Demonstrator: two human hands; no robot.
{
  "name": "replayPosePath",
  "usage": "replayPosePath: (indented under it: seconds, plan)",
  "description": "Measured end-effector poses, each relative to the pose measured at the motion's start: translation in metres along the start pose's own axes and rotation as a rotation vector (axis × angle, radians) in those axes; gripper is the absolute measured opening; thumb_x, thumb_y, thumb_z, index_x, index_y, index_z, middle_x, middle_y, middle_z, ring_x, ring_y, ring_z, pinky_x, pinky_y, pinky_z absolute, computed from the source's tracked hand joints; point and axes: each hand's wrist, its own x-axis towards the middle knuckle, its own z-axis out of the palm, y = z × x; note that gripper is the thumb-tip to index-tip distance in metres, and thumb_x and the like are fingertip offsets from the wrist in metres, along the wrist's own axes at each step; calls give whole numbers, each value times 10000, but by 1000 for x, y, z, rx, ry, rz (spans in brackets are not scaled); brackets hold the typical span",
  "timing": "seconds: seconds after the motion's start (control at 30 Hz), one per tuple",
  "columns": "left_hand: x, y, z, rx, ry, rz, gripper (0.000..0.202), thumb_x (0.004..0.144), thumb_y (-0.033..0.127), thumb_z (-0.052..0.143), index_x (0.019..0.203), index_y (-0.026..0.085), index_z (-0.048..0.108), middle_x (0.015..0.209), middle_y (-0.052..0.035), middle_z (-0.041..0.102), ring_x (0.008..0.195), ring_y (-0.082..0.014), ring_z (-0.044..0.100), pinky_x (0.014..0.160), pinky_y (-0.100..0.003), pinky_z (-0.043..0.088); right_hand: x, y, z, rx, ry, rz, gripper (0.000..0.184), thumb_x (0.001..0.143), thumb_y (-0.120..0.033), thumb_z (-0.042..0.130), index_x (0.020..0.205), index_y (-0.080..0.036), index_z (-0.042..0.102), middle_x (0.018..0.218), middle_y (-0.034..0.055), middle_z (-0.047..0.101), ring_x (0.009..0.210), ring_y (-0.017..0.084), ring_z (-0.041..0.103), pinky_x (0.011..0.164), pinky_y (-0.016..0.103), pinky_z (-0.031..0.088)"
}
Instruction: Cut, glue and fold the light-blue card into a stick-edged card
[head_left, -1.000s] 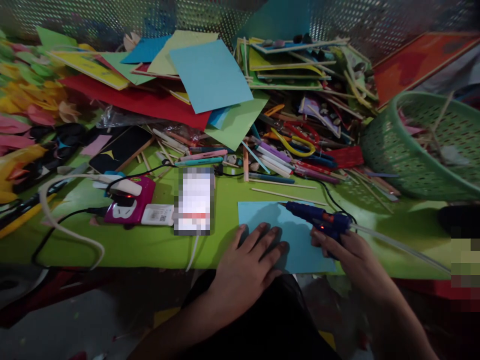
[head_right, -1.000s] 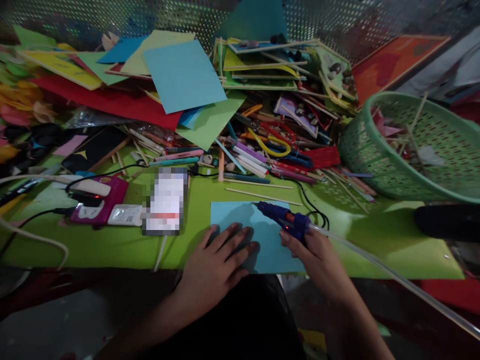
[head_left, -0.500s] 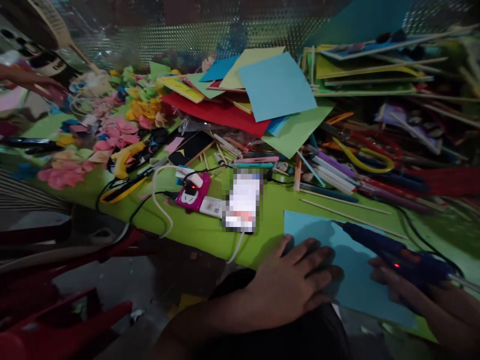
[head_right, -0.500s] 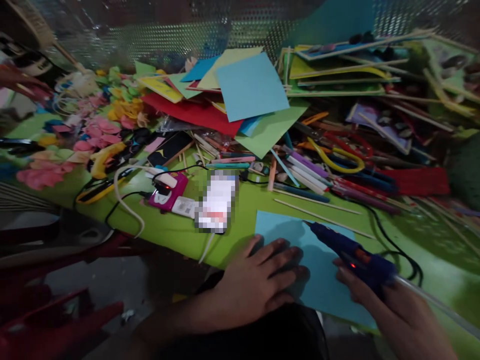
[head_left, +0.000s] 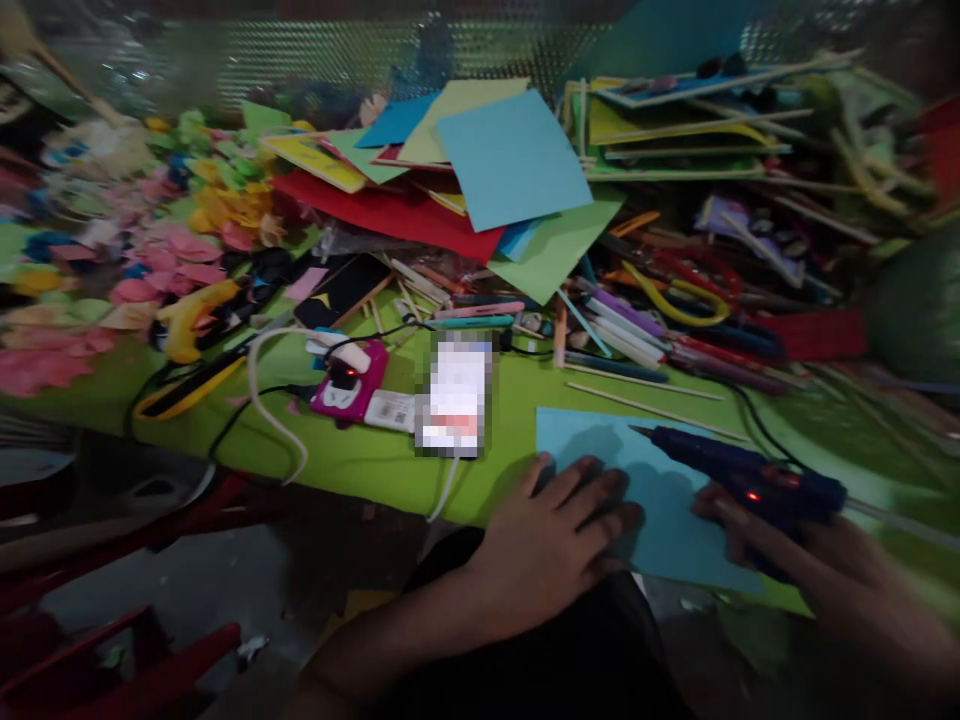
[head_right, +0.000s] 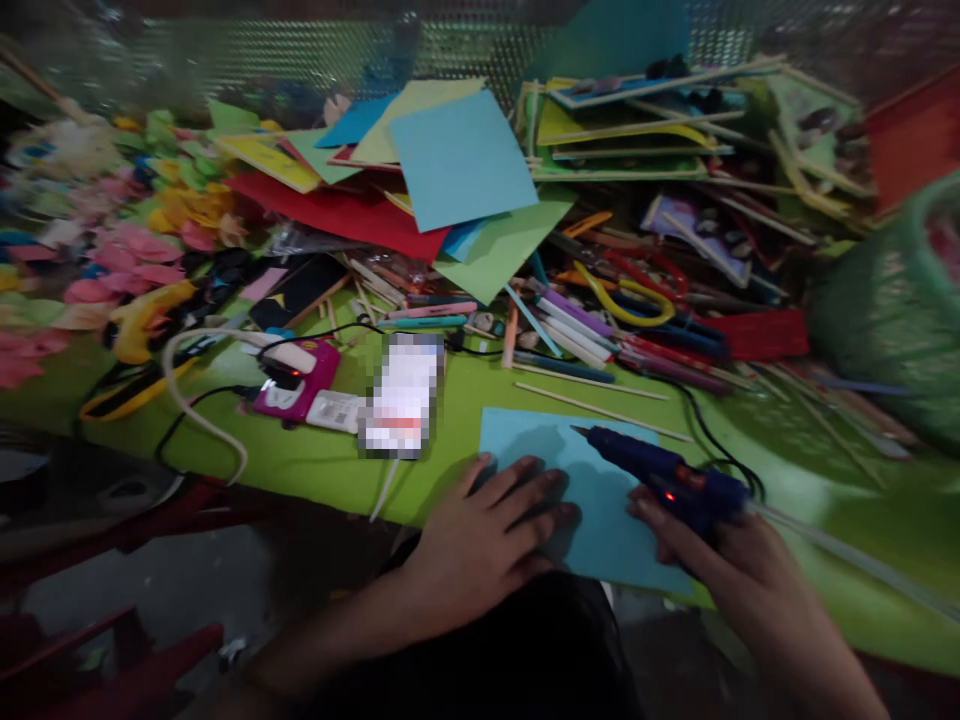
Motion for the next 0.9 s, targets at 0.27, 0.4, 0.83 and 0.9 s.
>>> replayPosePath:
  seconds: [0.27,0.4,0.83,0.9]
  plan:
    - [3,-4,8,-74,72,5,470,1105,493,376,1527,349,524,1660,52,454,1530,-266,403,1230,-526,356,-7,-25,-2,165,-51,188,460,766,-653,765,847,-200,789,693,62,651,624,200,558,530,304,462]
    - [2,-4,7,-83,74,-3,475,1107,501,362,1532,352,511,1657,49,461,1521,-265,433,1222,-527,392,-6,-21,5,211,-91,188,508,799,-633,765,1033,-183,802,665,19,594,610,162,486,517,276,400]
    - [2,-2,11,-84,88,-26,463,1111,505,347,1510,352,528,1639,57,486,1527,-245,435,1207,-537,421,-8,-19,3,158,-34,177,504,800,-685,737,693,-207,617,608,2,551,570,148,489,498,270,390]
    - [3,-2,11,-79,99,-21,464,1106,511,367,1508,349,531,1634,55,494,1518,-249,447,1206,-534,421,-7,-22,5,170,-41,174,500,789,-683,748,714,-203,628,598,-4,541,559,143,477,487,265,383]
